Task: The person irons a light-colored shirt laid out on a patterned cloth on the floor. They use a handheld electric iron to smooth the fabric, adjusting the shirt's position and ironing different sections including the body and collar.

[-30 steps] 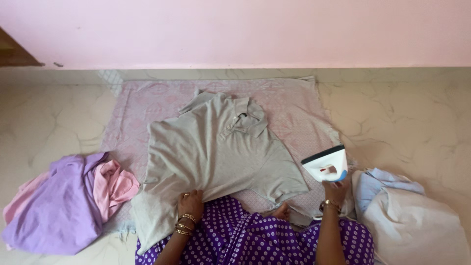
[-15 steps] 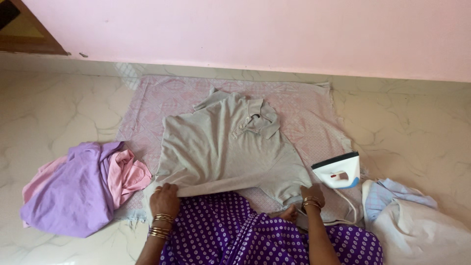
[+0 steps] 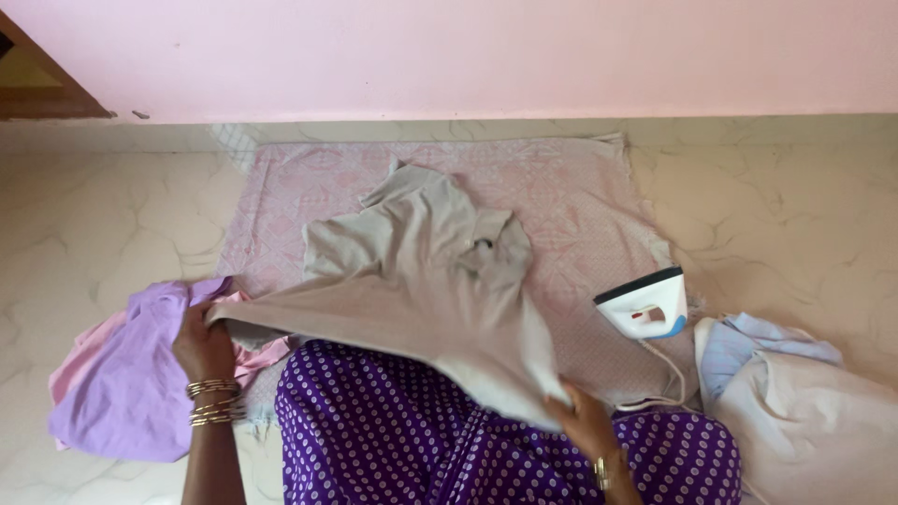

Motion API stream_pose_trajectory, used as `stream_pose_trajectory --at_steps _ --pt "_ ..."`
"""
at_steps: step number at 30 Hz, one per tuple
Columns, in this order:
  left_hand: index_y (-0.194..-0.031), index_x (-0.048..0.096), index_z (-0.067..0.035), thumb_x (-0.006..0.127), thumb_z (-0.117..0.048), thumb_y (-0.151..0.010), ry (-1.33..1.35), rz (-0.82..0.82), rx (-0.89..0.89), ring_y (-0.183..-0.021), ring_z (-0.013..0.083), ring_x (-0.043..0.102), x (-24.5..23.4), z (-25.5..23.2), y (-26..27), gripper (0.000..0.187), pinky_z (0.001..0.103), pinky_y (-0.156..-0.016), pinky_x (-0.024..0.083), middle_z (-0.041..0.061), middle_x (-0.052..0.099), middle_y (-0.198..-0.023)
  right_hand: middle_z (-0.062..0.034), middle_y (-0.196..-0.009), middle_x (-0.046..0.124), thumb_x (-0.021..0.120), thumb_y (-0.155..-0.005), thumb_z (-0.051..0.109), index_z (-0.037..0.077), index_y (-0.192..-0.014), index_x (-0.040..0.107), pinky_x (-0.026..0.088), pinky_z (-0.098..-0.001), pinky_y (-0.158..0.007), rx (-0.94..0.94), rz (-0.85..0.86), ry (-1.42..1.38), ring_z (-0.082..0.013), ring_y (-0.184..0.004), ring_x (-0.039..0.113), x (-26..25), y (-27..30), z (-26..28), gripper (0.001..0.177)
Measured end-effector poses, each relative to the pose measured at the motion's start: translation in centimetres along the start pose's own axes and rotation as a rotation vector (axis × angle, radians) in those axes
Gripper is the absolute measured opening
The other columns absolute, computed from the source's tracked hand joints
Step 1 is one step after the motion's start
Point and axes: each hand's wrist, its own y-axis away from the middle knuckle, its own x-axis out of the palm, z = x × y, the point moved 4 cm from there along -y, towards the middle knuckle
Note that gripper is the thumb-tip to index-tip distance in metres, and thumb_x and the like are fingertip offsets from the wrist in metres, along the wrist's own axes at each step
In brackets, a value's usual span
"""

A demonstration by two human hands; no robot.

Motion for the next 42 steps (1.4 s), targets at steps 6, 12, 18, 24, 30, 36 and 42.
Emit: stream_pose_trajectory --at_steps 6,12,18,24,30,36,42 --pt "-0.117 0.073 -0.030 0.067 -0.016 -0.070 -0.819 0.632 -0.112 -0.107 0.0391 0.065 1.9 1.9 2.0 0.049 0.060 -0.084 0.052 0.008 0.065 -0.124 -0.0027 -0.072 0.072 0.065 -0.095 0.056 0.013 -0.107 0.070 0.051 -0.0335 -0.056 -0.192 0.327 0.531 -0.0157 -0.058 0.065 3.7 7.2 2.7 0.045" --pt "-0.114 0.070 -0.015 0.058 -0.011 -0.083 -0.128 0.443 0.508 -0.087 0.0314 0.071 15.9 -8.0 9.1 0.033 0.046 -0.077 0.057 0.008 0.074 -0.110 0.0020 -0.079 0.077 0.064 -0.090 0.045 0.020 -0.117 0.069 0.057 -0.0327 -0.057 -0.293 0.051 0.455 -0.0150 -0.064 0.073 -0.4 1.4 6.8 0.037" --pt "-0.151 0.041 -0.024 0.061 -0.048 -0.092 -0.254 1.047 0.395 -0.147 0.0382 0.023 31.6 -19.0 22.7 0.067 0.066 -0.114 0.020 0.011 0.023 -0.163 -0.0043 -0.102 0.080 0.071 -0.089 0.042 0.012 -0.114 0.072 0.060 -0.0323 -0.075 -0.443 -0.064 0.273 -0.0174 -0.089 0.077 2.7 -6.3 7.5 0.039" --pt "-0.158 0.030 -0.024 0.043 -0.048 -0.097 -0.255 1.029 0.510 -0.154 0.0344 0.007 31.4 -20.9 28.8 0.066 0.065 -0.119 0.001 0.009 0.012 -0.169 -0.0061 -0.116 0.078 0.069 -0.093 0.042 0.009 -0.123 0.071 0.058 -0.0313 -0.090 -0.331 0.023 -0.150 -0.0154 -0.107 0.074 4.6 -16.0 4.0 0.044" --pt "-0.158 0.032 -0.021 0.040 -0.045 -0.098 -0.251 1.135 0.471 -0.156 0.0338 0.004 31.3 -21.4 28.3 0.065 0.064 -0.120 -0.002 0.010 0.010 -0.170 -0.0063 -0.110 0.068 0.076 -0.092 0.033 0.006 -0.138 0.054 0.055 -0.0335 -0.077 -0.108 0.024 -0.751 -0.0158 -0.091 0.065 5.3 -29.8 4.5 0.058" --pt "-0.157 0.035 -0.019 0.040 -0.043 -0.097 -0.168 1.165 0.424 -0.156 0.0351 0.003 31.1 -21.2 28.1 0.064 0.065 -0.120 -0.004 0.012 0.012 -0.170 -0.0063 -0.110 0.065 0.069 -0.092 0.031 0.019 -0.149 0.038 0.059 -0.0433 -0.074 0.273 0.062 -0.907 -0.0221 -0.088 0.069 5.9 -36.8 6.9 0.066" --pt "-0.154 0.041 -0.016 0.043 -0.042 -0.097 -0.080 1.151 0.390 -0.157 0.0354 0.002 31.6 -20.6 28.2 0.062 0.065 -0.120 -0.005 0.013 0.014 -0.170 -0.0048 -0.138 0.059 0.062 -0.096 0.021 0.023 -0.148 0.036 0.053 -0.0373 -0.088 0.018 0.094 -1.136 -0.0217 -0.116 0.062 4.1 -41.9 12.7 0.059"
